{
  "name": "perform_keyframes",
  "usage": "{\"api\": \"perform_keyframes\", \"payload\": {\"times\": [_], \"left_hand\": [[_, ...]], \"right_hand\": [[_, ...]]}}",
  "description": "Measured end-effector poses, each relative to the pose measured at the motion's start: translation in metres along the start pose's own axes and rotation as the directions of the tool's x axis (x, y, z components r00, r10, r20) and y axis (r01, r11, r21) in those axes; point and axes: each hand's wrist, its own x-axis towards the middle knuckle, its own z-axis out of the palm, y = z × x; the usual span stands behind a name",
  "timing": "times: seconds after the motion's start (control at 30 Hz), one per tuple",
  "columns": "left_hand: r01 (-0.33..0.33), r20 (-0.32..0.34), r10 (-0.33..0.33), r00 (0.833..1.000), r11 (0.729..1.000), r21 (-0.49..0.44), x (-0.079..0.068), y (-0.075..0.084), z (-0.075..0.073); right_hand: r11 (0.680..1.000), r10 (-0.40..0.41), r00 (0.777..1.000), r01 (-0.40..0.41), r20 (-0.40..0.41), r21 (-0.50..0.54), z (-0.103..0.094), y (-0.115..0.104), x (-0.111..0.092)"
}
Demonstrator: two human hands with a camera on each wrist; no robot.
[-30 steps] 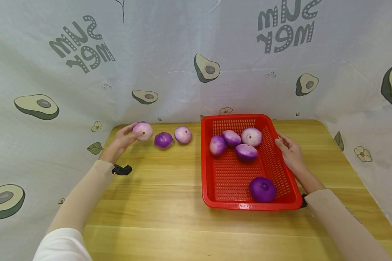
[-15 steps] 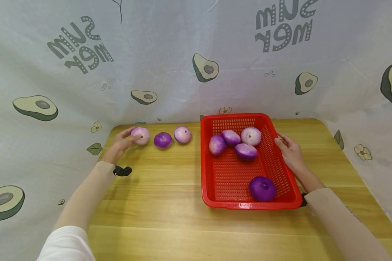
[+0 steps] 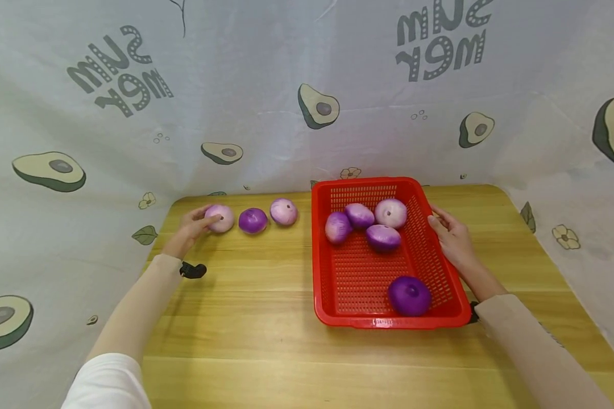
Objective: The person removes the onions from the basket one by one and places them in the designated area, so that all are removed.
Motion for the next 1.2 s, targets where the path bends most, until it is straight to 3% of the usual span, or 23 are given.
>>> {"api": "perform_keyframes", "payload": {"times": [0.23,0.67,0.93,1.2], "left_hand": [[-0.008,-0.013,0.009,1.000,0.999,0.050,0.0044,0.0001,-0.0027],[-0.009,-0.010,0.010,1.000,0.997,0.072,0.0056,-0.0023,-0.0059],[0.010,-0.005,-0.009,1.000,1.000,0.022,0.0073,-0.0017,-0.0054],[-0.040,0.029,0.038,0.999,0.998,0.055,0.0025,0.0014,-0.0101]], "right_hand": [[0.998,0.001,1.000,0.000,-0.012,0.055,0.0000,0.0017,0.0019],[1.000,0.002,1.000,-0.002,-0.016,-0.023,0.0016,-0.0016,0.0004],[1.000,0.012,1.000,-0.012,-0.011,-0.024,0.0006,-0.0002,0.0011],[1.000,0.009,1.000,-0.009,-0.007,-0.002,0.0003,0.0003,0.0009]]}}
